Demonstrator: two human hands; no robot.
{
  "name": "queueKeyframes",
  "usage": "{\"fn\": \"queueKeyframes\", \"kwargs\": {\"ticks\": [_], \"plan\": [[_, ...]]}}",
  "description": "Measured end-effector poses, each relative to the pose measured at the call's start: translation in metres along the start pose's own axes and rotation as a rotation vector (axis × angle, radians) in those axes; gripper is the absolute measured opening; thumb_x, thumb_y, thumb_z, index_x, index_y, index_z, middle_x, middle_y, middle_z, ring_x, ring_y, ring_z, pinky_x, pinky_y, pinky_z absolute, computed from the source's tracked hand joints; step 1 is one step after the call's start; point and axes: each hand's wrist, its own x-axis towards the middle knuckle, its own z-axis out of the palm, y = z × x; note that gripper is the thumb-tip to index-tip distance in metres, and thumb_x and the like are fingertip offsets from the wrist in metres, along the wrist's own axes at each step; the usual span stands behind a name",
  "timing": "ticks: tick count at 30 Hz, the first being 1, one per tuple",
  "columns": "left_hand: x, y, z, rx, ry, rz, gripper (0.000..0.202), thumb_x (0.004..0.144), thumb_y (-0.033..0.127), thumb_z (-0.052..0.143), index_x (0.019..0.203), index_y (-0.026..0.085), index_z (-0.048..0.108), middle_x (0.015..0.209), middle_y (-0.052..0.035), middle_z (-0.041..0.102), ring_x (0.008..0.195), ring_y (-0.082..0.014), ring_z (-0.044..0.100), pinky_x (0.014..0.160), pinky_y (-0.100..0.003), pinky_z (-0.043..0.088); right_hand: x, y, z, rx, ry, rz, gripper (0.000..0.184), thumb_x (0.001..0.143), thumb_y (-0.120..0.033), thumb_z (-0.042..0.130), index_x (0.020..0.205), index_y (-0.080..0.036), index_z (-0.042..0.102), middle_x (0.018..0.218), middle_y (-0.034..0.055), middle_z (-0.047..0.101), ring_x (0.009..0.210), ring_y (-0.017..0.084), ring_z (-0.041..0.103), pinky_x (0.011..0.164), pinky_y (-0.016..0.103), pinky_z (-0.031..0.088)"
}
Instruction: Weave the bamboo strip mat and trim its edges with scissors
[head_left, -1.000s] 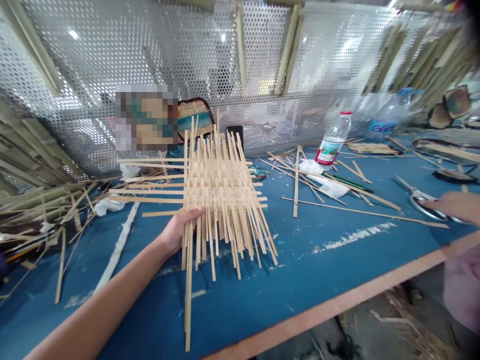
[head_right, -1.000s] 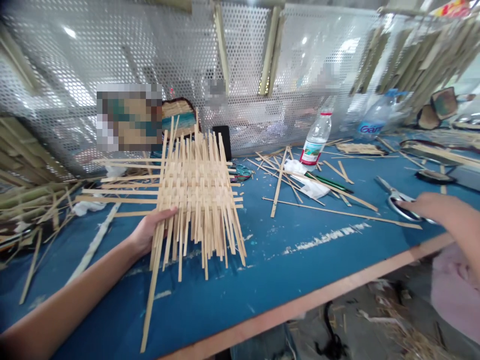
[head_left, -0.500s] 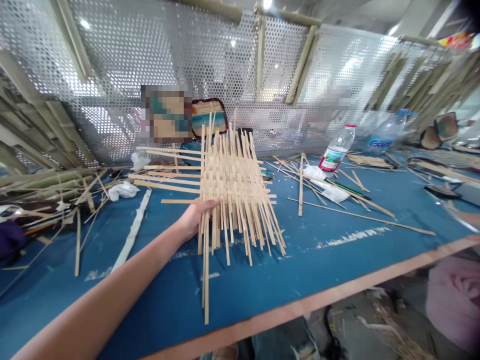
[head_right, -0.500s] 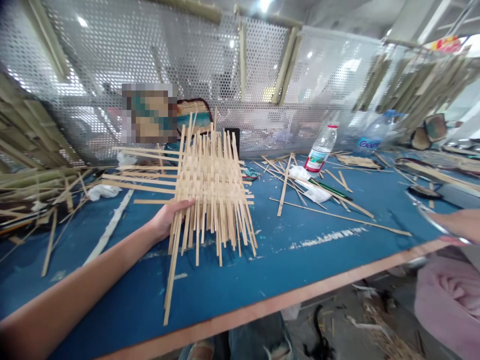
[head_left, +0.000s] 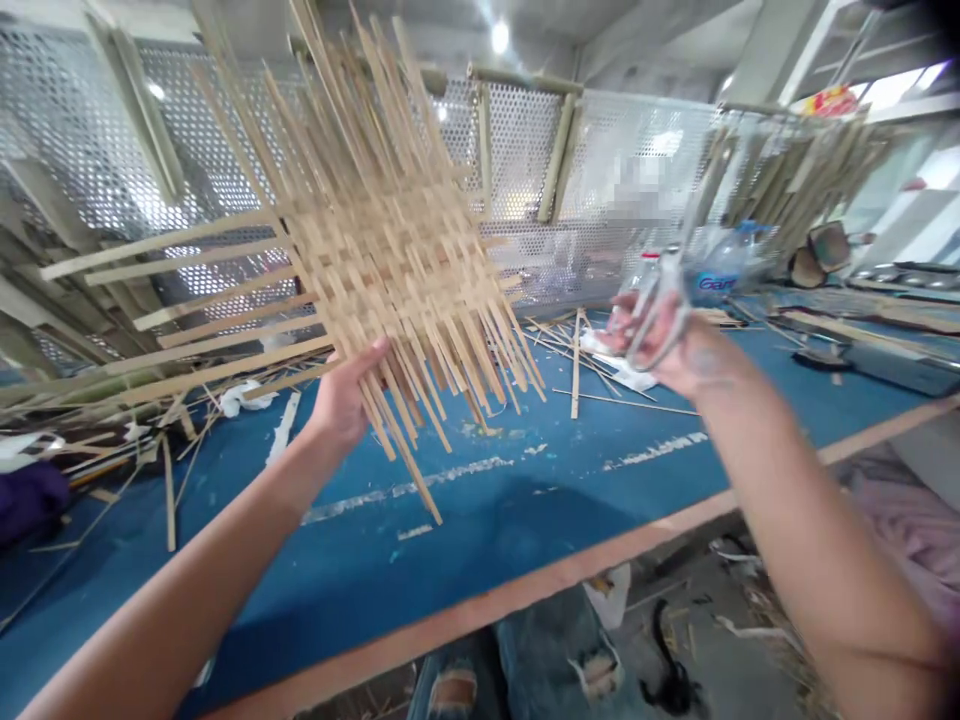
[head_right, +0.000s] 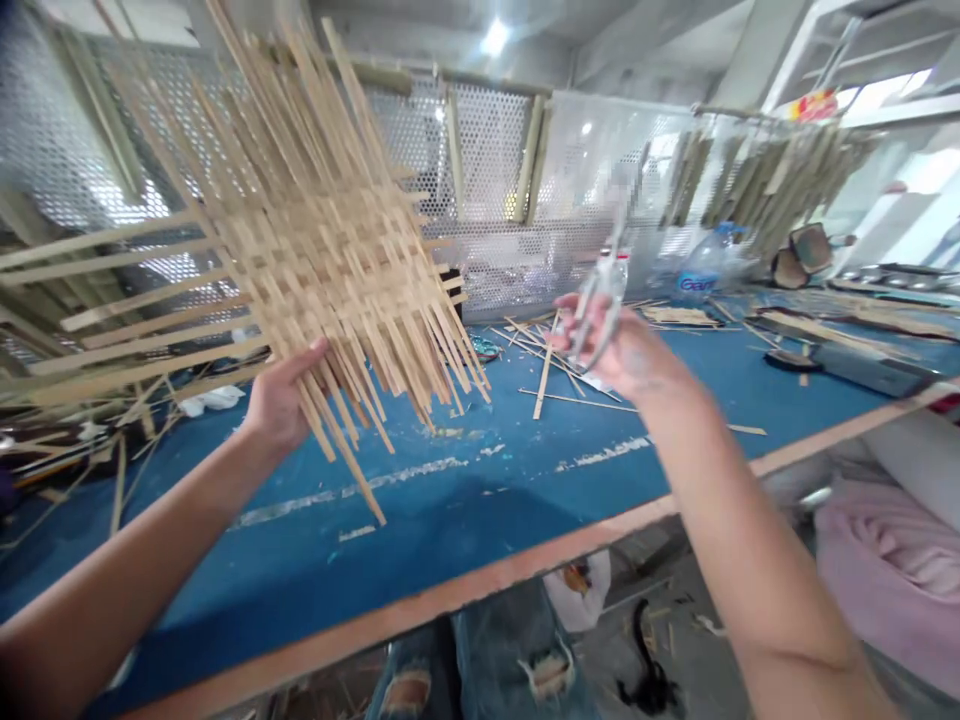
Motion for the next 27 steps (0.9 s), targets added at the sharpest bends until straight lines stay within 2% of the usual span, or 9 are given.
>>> {"fn": "queueKeyframes", "kwargs": {"ticks": [1,3,5,8,11,14,16,23,27], "plan": [[0.001,0.001,-0.001,0.004,0.014,0.012,0.009,0.077,0.019,0.073,0.086,0.016,0.076,0.090,-0.0067,0.080,0.095,-0.0291,0.078,0.077,-0.035,0.067,0.009,0.008,0.018,0.136,-0.122,0.027,0.055,0.112,-0.038,0.024,0.096,-0.016,0.071,0.071,-0.0007,0.061,0.062,0.008,0.062,0.080,0.038,0.051],[0.004,0.002,-0.004,0.016,0.048,0.039,0.007,0.077,0.019,0.073,0.083,0.018,0.075,0.088,-0.0052,0.080,0.094,-0.0286,0.078,0.074,-0.033,0.068,0.024,0.027,0.048,0.198,-0.299,0.156,0.074,0.108,-0.062,0.015,0.099,-0.013,0.070,0.076,0.0041,0.063,0.070,0.013,0.065,0.076,0.034,0.053],[0.007,0.002,-0.008,0.029,0.073,0.069,0.004,0.077,0.019,0.074,0.081,0.020,0.074,0.085,-0.0038,0.080,0.092,-0.0289,0.078,0.069,-0.033,0.068,0.033,0.051,0.069,0.219,-0.425,0.219,0.076,0.102,-0.076,0.022,0.095,-0.015,0.067,0.078,0.0041,0.061,0.068,0.013,0.062,0.069,0.030,0.053],[0.013,0.004,-0.014,0.031,0.089,0.070,0.005,0.078,0.018,0.073,0.080,0.022,0.074,0.083,-0.0030,0.080,0.089,-0.0288,0.079,0.066,-0.034,0.068,0.030,0.083,0.084,0.192,-0.572,0.217,0.068,0.090,-0.085,0.043,0.090,-0.020,0.063,0.076,0.0011,0.056,0.065,0.015,0.057,0.077,0.037,0.057],[0.017,0.007,-0.019,0.029,0.134,-0.030,0.008,0.083,0.016,0.068,0.080,0.019,0.074,0.070,-0.0029,0.077,0.073,-0.0243,0.078,0.060,-0.031,0.066,0.020,0.104,0.085,0.105,-0.718,0.131,0.066,0.082,-0.088,0.056,0.092,-0.023,0.062,0.075,-0.0014,0.052,0.063,0.014,0.051,0.080,0.038,0.058],[0.018,0.009,-0.021,0.043,0.169,-0.134,0.013,0.087,0.013,0.062,0.079,0.014,0.072,0.056,-0.0028,0.069,0.053,-0.0194,0.070,0.053,-0.028,0.062,0.014,0.112,0.083,0.060,-0.761,0.086,0.065,0.084,-0.086,0.054,0.093,-0.022,0.061,0.076,-0.0019,0.051,0.061,0.013,0.047,0.074,0.035,0.058],[0.017,0.010,-0.022,0.042,0.177,-0.153,0.014,0.089,0.012,0.061,0.080,0.011,0.071,0.053,-0.0029,0.068,0.048,-0.0171,0.066,0.052,-0.026,0.060,0.013,0.113,0.083,0.051,-0.758,0.079,0.064,0.084,-0.085,0.056,0.092,-0.022,0.059,0.078,-0.0017,0.051,0.062,0.012,0.047,0.072,0.034,0.057],[0.017,0.003,-0.025,0.038,0.207,-0.148,0.018,0.096,0.018,0.060,0.081,0.013,0.068,0.058,0.0026,0.069,0.049,-0.0109,0.061,0.057,-0.022,0.058,0.008,0.111,0.085,-0.037,-0.696,0.041,0.067,0.079,-0.085,0.062,0.100,-0.022,0.066,0.076,-0.0015,0.048,0.067,0.015,0.049,0.069,0.031,0.052],[0.016,-0.002,-0.024,0.086,0.208,-0.177,0.021,0.097,0.020,0.059,0.081,0.013,0.069,0.058,0.0021,0.068,0.049,-0.0120,0.060,0.061,-0.025,0.058,0.005,0.109,0.086,-0.066,-0.689,0.059,0.065,0.080,-0.083,0.064,0.100,-0.022,0.068,0.077,-0.0009,0.049,0.066,0.015,0.050,0.065,0.031,0.050]]}}
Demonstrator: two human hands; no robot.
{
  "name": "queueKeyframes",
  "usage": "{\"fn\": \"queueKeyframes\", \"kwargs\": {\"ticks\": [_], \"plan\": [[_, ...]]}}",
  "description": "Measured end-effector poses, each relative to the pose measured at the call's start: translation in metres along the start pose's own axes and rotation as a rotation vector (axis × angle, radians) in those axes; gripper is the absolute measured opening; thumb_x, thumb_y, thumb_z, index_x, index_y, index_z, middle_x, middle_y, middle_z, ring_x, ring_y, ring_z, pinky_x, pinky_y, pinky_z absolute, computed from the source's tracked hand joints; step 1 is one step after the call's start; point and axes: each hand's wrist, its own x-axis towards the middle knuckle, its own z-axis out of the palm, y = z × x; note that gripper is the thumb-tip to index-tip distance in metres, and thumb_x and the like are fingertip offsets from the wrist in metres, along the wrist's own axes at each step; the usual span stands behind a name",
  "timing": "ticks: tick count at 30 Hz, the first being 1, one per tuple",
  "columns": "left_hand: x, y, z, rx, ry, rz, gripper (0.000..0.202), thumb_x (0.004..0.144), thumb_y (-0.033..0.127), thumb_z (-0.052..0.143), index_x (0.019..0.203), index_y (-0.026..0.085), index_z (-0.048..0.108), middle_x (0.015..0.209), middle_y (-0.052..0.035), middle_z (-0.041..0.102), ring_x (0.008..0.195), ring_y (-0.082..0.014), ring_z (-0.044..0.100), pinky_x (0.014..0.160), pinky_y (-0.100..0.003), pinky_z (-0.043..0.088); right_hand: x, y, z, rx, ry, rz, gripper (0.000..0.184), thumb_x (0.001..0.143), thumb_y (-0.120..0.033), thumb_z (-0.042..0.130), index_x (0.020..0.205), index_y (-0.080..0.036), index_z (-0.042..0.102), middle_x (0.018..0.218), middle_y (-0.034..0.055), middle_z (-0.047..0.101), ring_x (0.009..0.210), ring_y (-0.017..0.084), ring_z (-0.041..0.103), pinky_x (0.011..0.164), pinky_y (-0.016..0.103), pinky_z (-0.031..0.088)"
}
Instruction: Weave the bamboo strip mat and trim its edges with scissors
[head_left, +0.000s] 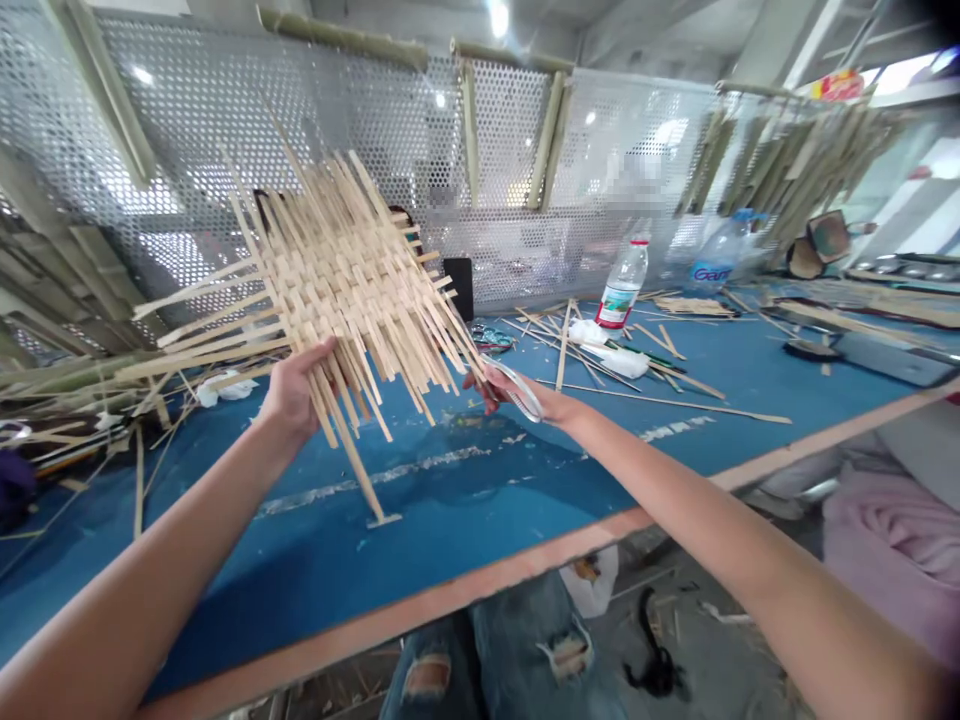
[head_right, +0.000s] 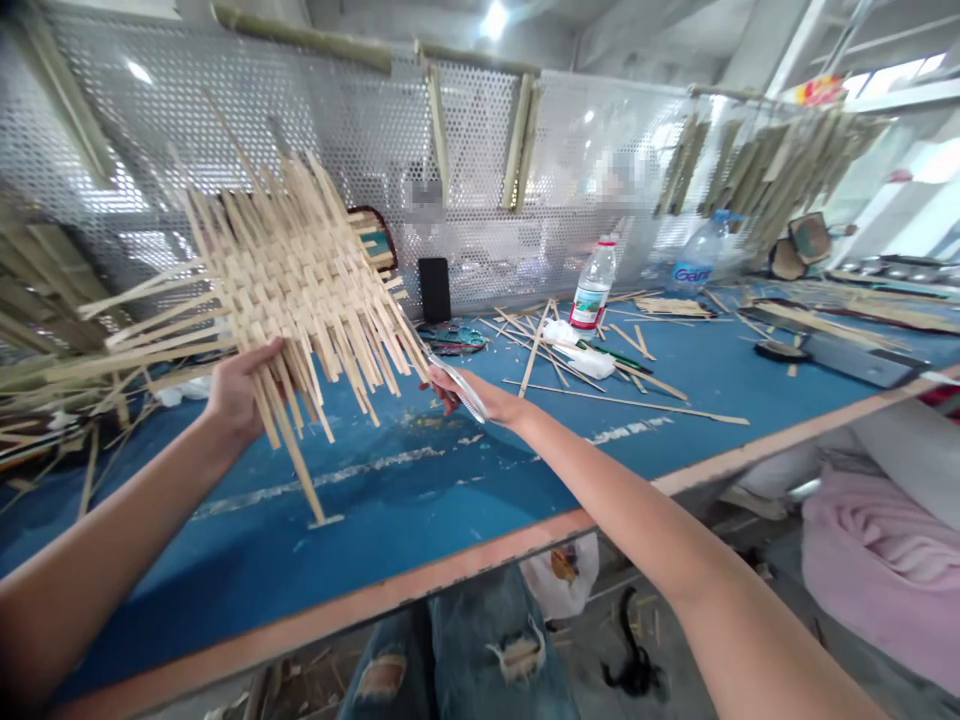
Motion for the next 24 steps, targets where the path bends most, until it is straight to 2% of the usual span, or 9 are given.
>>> {"fn": "queueKeyframes", "kwargs": {"ticks": [3,5,10,13,18,24], "plan": [[-0.002,-0.002,0.003,0.021,-0.005,0.017,0.018,0.097,0.019,0.058,0.086,0.014,0.071,0.058,0.0020,0.068,0.062,-0.0162,0.068,0.068,-0.028,0.060,0.001,-0.001,-0.001,0.055,-0.001,0.012,0.068,0.078,-0.085,0.063,0.100,-0.021,0.067,0.077,-0.0012,0.048,0.065,0.014,0.048,0.065,0.031,0.051],[-0.001,-0.004,0.003,0.030,-0.003,0.032,0.017,0.097,0.020,0.058,0.088,0.014,0.071,0.061,0.0019,0.070,0.067,-0.0170,0.069,0.068,-0.028,0.059,0.002,-0.002,-0.004,0.116,-0.014,0.018,0.067,0.078,-0.084,0.064,0.099,-0.020,0.066,0.078,-0.0011,0.049,0.066,0.014,0.050,0.067,0.031,0.052],[0.005,-0.009,-0.002,0.072,0.020,0.030,0.017,0.094,0.022,0.065,0.080,0.012,0.069,0.057,0.0034,0.067,0.045,-0.0099,0.054,0.041,-0.022,0.044,0.002,-0.002,-0.014,0.209,-0.047,0.018,0.042,0.088,-0.064,0.064,0.088,-0.022,0.059,0.077,-0.0007,0.052,0.062,0.014,0.049,0.063,0.031,0.049],[0.005,-0.010,-0.002,0.083,0.024,0.037,0.016,0.092,0.022,0.067,0.080,0.013,0.070,0.056,0.0035,0.067,0.044,-0.0100,0.054,0.038,-0.022,0.043,0.003,-0.001,-0.016,0.169,-0.025,0.024,0.041,0.091,-0.064,0.060,0.089,-0.023,0.057,0.074,-0.0013,0.052,0.059,0.014,0.047,0.059,0.030,0.046],[-0.005,-0.010,0.008,0.081,0.007,0.061,0.012,0.092,0.022,0.066,0.084,0.014,0.071,0.066,-0.0004,0.074,0.075,-0.0208,0.074,0.057,-0.026,0.060,0.003,-0.003,-0.012,0.107,0.001,0.051,0.054,0.089,-0.077,0.057,0.097,-0.024,0.060,0.074,-0.0019,0.050,0.057,0.014,0.047,0.058,0.031,0.046],[-0.016,-0.017,0.020,0.057,-0.047,0.100,0.010,0.088,0.018,0.066,0.083,0.014,0.074,0.079,-0.0050,0.079,0.092,-0.0284,0.077,0.072,-0.034,0.067,0.002,-0.010,-0.007,0.054,0.071,0.035,0.059,0.090,-0.082,0.049,0.088,-0.024,0.058,0.066,-0.0017,0.049,0.053,0.014,0.048,0.052,0.031,0.044]]}}
